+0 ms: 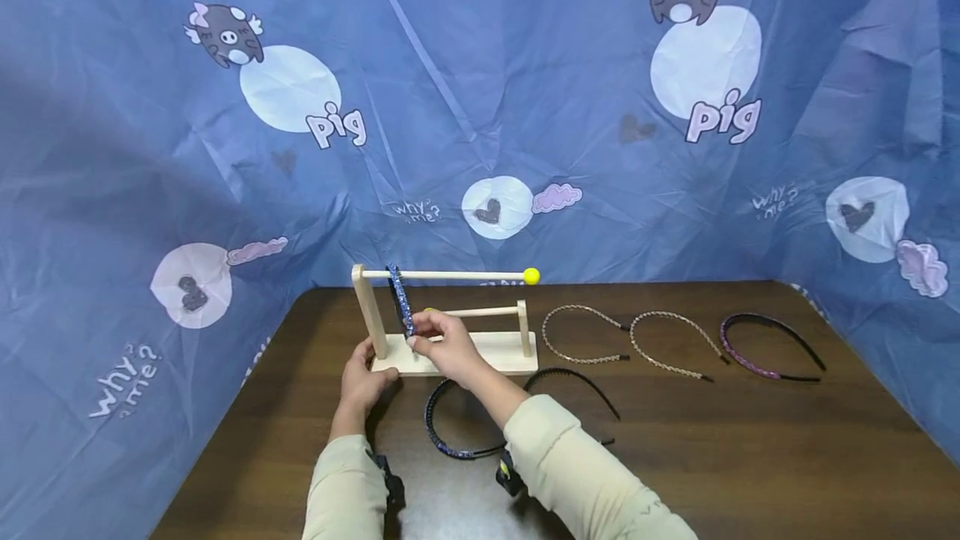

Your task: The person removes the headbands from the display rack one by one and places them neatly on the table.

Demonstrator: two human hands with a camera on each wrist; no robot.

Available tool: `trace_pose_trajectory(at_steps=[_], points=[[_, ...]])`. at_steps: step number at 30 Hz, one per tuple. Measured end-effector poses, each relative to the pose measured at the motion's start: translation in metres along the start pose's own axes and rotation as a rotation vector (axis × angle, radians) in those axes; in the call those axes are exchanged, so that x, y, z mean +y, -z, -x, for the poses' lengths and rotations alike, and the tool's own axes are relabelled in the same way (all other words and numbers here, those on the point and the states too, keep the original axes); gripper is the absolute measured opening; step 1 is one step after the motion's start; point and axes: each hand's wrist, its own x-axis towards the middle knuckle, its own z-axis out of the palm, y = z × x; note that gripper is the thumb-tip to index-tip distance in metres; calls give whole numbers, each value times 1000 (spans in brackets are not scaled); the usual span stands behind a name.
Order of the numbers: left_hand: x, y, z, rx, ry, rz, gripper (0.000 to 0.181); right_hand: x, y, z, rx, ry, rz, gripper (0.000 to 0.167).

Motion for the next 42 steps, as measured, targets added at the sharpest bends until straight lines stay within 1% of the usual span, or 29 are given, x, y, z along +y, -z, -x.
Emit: trace_pose_trajectory(at_steps=[5, 12, 17, 19, 21, 24, 27, 31, 35, 38, 42], points=[[-5, 0, 3, -3, 4, 10, 75, -1, 4, 2, 107, 19, -39, 16], [-3, 1, 3, 17, -2, 7, 73, -6, 18, -1, 172, 42, -94, 16], [-3, 2, 3, 6, 13, -8, 74, 6, 28, -3, 209, 54, -193, 17], [-3, 3, 3, 7, 16, -12, 74, 10, 31, -3, 235, 60, -239, 16], [-3, 3, 3, 9, 20, -15, 75, 9, 35, -2, 265, 80, -282, 15], [-2, 2, 3, 15, 21, -13, 75, 6, 42, 2, 299, 119, -325, 13], [-4, 1, 4, 3, 15, 0, 74, 3, 51, 10, 325, 149, -334, 12], [-7, 2, 8, 1, 17, -6, 74, 2, 63, 23, 335, 148, -331, 11], [-8, 6, 8, 20, 4, -15, 72, 0, 74, 30, 338, 157, -375, 8], [-6, 5, 5, 8, -4, -13, 73, -6, 86, 35, 372, 175, -411, 17], [-4, 3, 1, -2, 10, -18, 74, -12, 103, 43, 395, 186, -481, 30]])
